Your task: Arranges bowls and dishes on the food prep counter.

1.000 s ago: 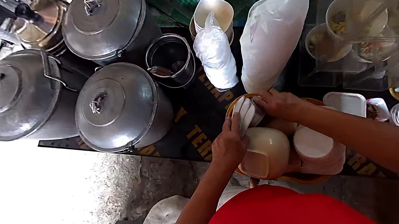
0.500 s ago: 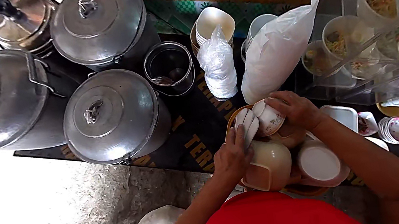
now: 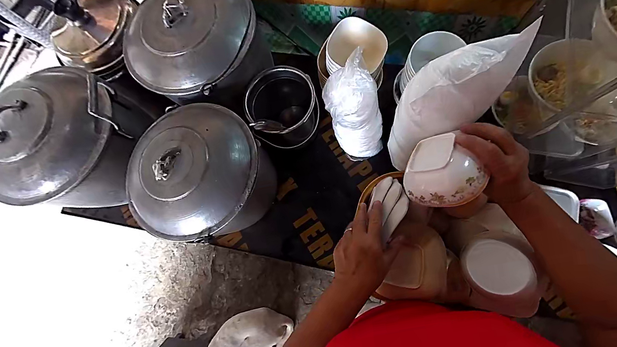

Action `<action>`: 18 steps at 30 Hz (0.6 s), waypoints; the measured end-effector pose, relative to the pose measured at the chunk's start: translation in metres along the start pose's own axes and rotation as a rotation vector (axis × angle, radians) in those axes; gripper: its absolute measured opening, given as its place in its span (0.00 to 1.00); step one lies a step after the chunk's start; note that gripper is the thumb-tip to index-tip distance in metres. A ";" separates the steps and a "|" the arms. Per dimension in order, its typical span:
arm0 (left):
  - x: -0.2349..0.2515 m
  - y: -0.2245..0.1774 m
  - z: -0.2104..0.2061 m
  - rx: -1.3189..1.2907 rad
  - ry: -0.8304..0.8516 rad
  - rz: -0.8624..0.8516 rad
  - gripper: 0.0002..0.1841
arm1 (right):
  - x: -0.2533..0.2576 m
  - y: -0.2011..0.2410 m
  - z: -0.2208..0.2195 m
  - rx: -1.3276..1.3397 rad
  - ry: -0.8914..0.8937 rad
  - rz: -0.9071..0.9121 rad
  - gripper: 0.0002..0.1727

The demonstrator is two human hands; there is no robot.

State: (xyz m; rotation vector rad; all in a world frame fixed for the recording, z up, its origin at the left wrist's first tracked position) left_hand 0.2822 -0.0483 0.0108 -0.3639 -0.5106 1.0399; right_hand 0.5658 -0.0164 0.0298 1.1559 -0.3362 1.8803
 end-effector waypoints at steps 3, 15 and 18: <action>0.014 -0.005 0.013 -0.047 -0.122 -0.076 0.43 | 0.023 0.014 0.010 0.050 -0.109 0.031 0.16; 0.251 -0.034 0.105 -0.333 -0.611 -0.073 0.19 | 0.163 0.025 0.025 0.155 0.041 -0.379 0.40; 0.326 -0.002 0.098 -0.258 -0.336 0.017 0.18 | 0.135 0.016 0.054 0.045 -0.023 -0.510 0.41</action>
Point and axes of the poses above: each hand's wrist, its own x-axis towards the middle knuckle, its own z-axis out of the back of the hand, y = z × x, the point moved 2 cm from there along x, towards the middle knuckle, and after that the axes turned 8 degrees about -y, right-handed, at the moved point
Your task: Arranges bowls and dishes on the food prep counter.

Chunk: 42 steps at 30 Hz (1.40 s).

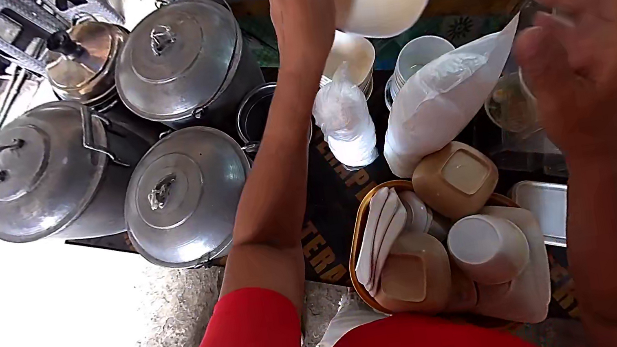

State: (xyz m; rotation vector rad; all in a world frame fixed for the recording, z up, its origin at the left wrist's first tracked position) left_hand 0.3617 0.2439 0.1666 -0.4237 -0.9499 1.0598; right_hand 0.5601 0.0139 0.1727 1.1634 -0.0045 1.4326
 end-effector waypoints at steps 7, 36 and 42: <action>0.044 0.092 -0.077 0.496 0.447 0.192 0.20 | -0.084 -0.067 0.008 -0.153 -0.065 -0.492 0.30; -0.069 -0.027 -0.153 -0.486 1.234 0.652 0.44 | -0.047 -0.116 -0.046 -0.168 0.165 -0.716 0.36; -0.079 -0.033 -0.180 -0.568 1.200 0.703 0.44 | -0.058 -0.125 -0.035 -0.054 0.055 -0.704 0.35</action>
Point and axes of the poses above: each hand's wrist, its own x-axis towards the middle knuckle, its own z-axis out of the back of the hand, y = z × x, the point moved 2 cm from there along x, towards the middle knuckle, and after that the axes turned 8 degrees about -y, right-handed, at the moved point
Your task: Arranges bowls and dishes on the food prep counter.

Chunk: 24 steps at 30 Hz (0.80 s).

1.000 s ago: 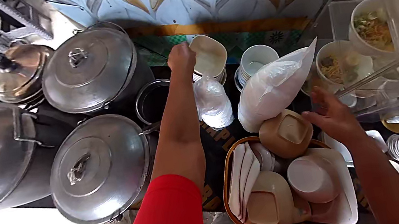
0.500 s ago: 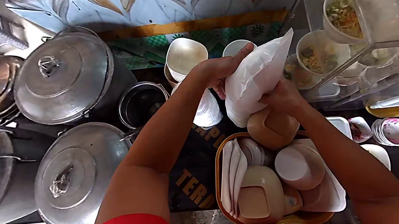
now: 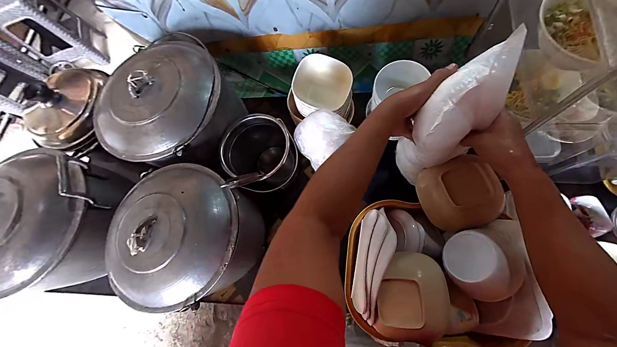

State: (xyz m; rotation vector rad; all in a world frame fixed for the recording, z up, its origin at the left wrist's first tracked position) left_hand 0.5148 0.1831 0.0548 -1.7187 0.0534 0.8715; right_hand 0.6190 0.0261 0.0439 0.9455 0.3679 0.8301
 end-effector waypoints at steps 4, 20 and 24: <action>-0.012 -0.010 0.002 0.254 -0.155 -0.073 0.44 | -0.010 -0.004 -0.009 0.067 -0.062 -0.062 0.42; -0.037 0.003 0.200 0.623 -0.948 -0.042 0.29 | -0.148 0.031 0.028 0.201 -0.114 0.157 0.18; -0.008 0.026 0.211 0.539 -0.914 0.091 0.27 | -0.168 0.011 0.045 0.221 -0.135 0.067 0.17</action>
Point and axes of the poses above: each hand's wrist, its own x-axis towards the middle knuckle, its own z-axis out of the back of the hand, y = z × x, the point moved 2 cm from there along x, towards the middle knuckle, and after that the axes turned 8 degrees about -y, right-handed, at the moved point
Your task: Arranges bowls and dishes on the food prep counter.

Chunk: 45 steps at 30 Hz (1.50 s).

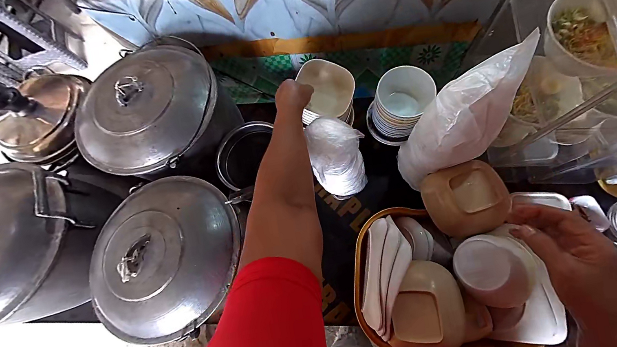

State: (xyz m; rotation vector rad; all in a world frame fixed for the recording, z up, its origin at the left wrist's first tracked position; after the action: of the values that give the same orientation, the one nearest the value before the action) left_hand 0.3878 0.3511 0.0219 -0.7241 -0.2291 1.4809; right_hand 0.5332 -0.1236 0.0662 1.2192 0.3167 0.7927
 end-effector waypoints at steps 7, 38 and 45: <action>0.011 0.005 -0.005 -0.162 0.115 0.143 0.25 | -0.026 -0.022 0.028 0.033 -0.129 -0.160 0.13; 0.033 0.006 0.036 -1.031 0.098 0.206 0.22 | 0.193 -0.029 -0.291 0.146 0.172 -0.595 0.26; 0.027 0.009 0.070 -1.021 0.053 0.246 0.21 | 0.221 -0.059 -0.330 0.051 0.379 -0.625 0.39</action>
State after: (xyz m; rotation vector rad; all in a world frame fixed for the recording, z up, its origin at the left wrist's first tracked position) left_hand 0.3443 0.3973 0.0628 -1.6436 -0.9157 1.5287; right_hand 0.5074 0.2568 -0.0592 0.9273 0.9793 0.4602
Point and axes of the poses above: each hand's wrist, its own x-axis towards the middle knuckle, its own z-axis out of the back of the hand, y = z × x, the point moved 2 cm from there along x, towards the middle knuckle, and after that the axes turned 8 degrees about -y, right-handed, at the moved point
